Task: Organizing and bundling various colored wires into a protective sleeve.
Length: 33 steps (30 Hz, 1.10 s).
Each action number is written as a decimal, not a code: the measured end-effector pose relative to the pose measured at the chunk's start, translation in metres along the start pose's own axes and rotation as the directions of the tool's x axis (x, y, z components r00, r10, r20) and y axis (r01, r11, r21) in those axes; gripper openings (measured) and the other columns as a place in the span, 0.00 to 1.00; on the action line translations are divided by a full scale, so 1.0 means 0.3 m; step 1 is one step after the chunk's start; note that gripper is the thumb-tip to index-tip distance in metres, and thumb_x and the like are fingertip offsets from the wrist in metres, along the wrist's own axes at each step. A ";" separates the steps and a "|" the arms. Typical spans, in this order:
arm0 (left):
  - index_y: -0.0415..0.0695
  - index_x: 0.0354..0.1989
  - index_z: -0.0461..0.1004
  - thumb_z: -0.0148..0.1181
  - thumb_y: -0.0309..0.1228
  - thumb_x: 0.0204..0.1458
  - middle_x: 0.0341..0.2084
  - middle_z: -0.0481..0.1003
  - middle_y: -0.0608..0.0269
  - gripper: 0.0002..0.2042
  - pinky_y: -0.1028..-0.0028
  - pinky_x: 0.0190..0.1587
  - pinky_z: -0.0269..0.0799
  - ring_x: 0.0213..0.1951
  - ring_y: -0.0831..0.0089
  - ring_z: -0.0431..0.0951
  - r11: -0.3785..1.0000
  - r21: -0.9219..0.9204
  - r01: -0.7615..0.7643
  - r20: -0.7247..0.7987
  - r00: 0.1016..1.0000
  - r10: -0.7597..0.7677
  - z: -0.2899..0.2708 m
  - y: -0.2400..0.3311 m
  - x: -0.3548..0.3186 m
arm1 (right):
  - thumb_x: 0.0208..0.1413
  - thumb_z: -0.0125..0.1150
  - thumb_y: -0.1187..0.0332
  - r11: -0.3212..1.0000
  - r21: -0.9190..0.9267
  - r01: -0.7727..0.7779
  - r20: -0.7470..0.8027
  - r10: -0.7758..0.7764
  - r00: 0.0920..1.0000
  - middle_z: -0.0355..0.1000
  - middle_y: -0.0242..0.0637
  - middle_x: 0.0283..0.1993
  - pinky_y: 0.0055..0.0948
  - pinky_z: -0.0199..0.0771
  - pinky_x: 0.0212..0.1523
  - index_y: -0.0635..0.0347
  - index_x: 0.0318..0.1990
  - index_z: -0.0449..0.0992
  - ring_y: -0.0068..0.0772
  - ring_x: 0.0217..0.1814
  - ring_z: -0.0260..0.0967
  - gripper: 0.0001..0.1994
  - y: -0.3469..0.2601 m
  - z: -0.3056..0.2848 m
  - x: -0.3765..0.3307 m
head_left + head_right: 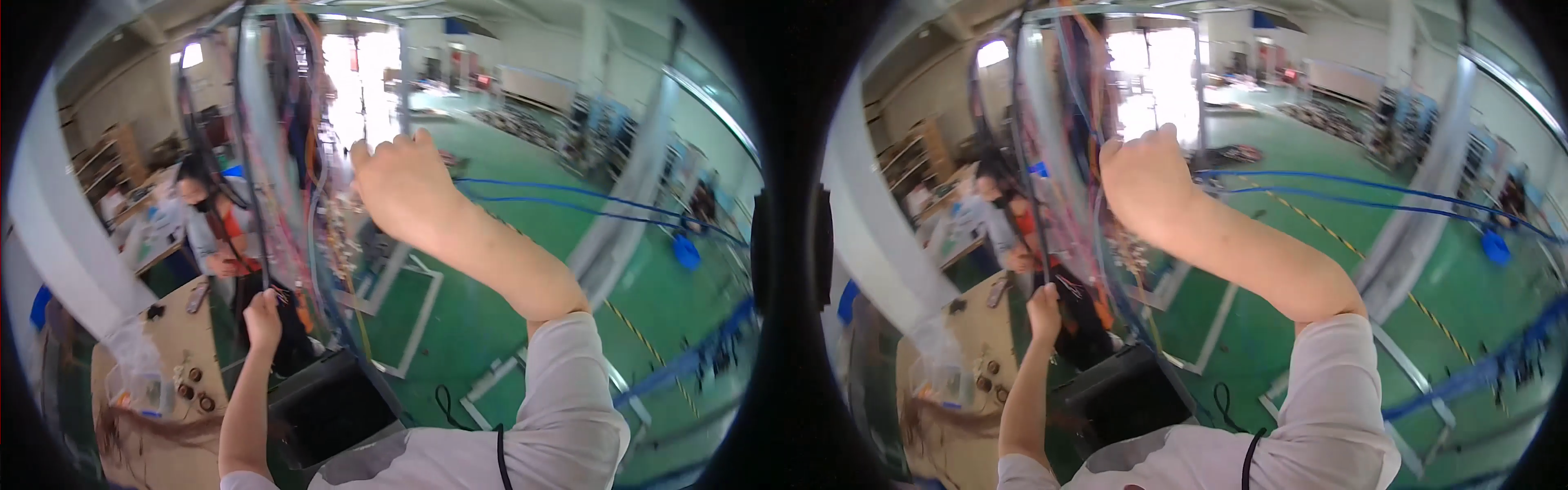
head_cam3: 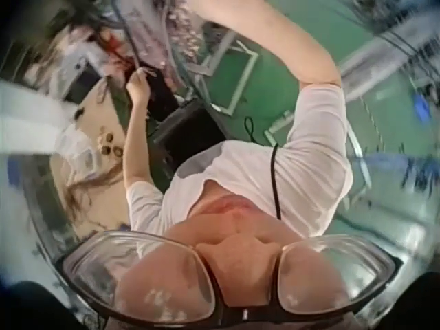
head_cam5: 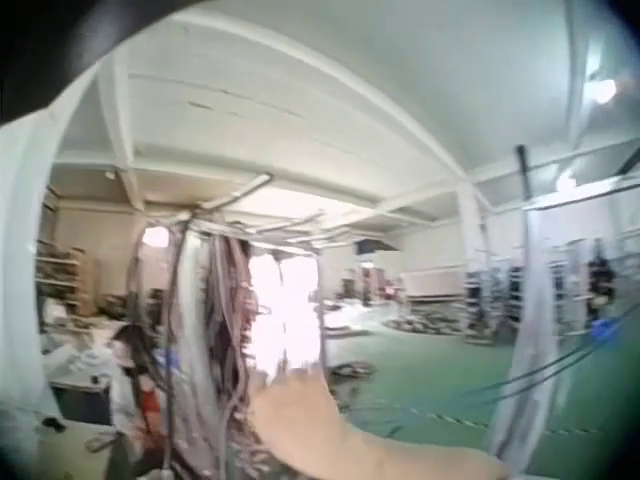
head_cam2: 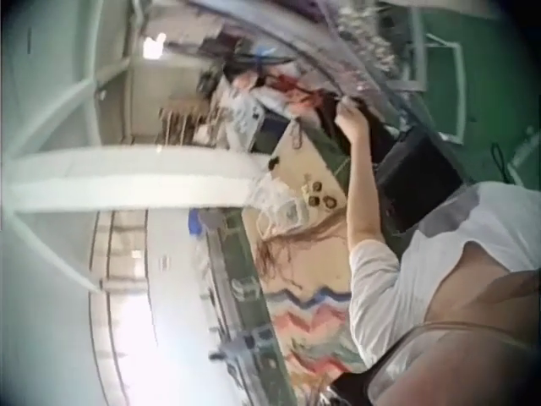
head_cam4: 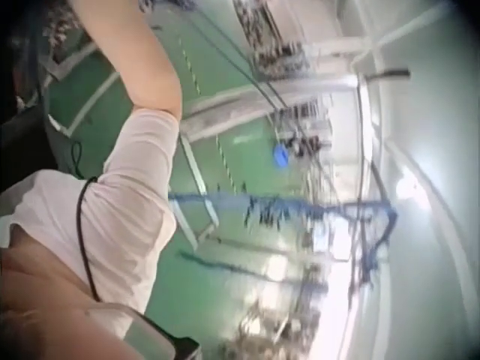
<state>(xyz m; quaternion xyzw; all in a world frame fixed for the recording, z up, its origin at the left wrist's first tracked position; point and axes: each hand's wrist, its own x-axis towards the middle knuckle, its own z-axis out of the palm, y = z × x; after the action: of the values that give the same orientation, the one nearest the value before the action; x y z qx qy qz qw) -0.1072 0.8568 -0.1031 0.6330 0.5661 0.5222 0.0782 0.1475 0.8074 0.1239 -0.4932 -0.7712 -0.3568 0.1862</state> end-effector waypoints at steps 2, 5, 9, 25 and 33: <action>0.36 0.18 0.63 0.42 0.38 0.53 0.10 0.61 0.57 0.18 0.72 0.22 0.59 0.16 0.73 0.61 0.998 -0.062 0.031 0.048 0.998 -0.028 0.043 -0.043 0.022 | 0.45 0.53 0.62 0.998 -0.059 -0.023 0.040 0.025 0.999 0.67 0.40 0.22 0.36 0.62 0.30 0.65 0.31 0.67 0.38 0.29 0.67 0.13 0.039 -0.093 -0.165; 0.34 0.16 0.60 0.42 0.39 0.53 0.09 0.58 0.58 0.20 0.72 0.20 0.56 0.16 0.74 0.59 0.995 -0.100 0.025 0.000 1.000 -0.026 0.053 -0.105 0.051 | 0.46 0.52 0.66 0.987 -0.081 -0.142 0.008 0.143 0.990 0.67 0.38 0.24 0.30 0.64 0.29 0.63 0.34 0.67 0.35 0.27 0.67 0.11 0.091 -0.193 -0.361; 0.35 0.15 0.58 0.42 0.39 0.53 0.09 0.56 0.61 0.20 0.72 0.19 0.53 0.15 0.76 0.56 0.992 -0.100 0.071 0.084 0.995 -0.062 0.018 -0.105 0.051 | 0.50 0.46 0.72 0.600 0.389 -0.699 0.386 0.583 0.715 0.69 0.36 0.32 0.26 0.65 0.29 0.57 0.46 0.67 0.26 0.28 0.67 0.14 0.106 -0.410 -0.471; 0.36 0.16 0.63 0.44 0.44 0.52 0.10 0.60 0.66 0.22 0.75 0.21 0.54 0.17 0.79 0.58 0.973 -0.197 0.124 0.158 0.983 -0.093 0.009 -0.104 0.099 | 0.42 0.46 0.84 0.813 0.444 -0.376 0.100 0.372 0.923 0.68 0.41 0.39 0.25 0.68 0.37 0.66 0.44 0.64 0.33 0.35 0.68 0.17 -0.018 -0.289 -0.815; 0.37 0.15 0.61 0.44 0.43 0.52 0.11 0.58 0.68 0.21 0.76 0.21 0.53 0.18 0.79 0.56 0.960 -0.244 0.134 0.168 0.981 -0.094 0.045 -0.098 0.092 | 0.46 0.53 0.72 0.823 -0.337 -0.458 -0.558 0.217 0.801 0.67 0.44 0.37 0.29 0.65 0.38 0.64 0.41 0.66 0.38 0.38 0.65 0.13 0.087 -0.361 -0.712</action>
<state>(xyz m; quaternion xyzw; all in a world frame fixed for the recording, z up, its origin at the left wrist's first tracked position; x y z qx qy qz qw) -0.1208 0.8956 -0.1137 0.6227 0.5222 0.5345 0.2323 0.2587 0.6006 0.0702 -0.5472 -0.4874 -0.6011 0.3189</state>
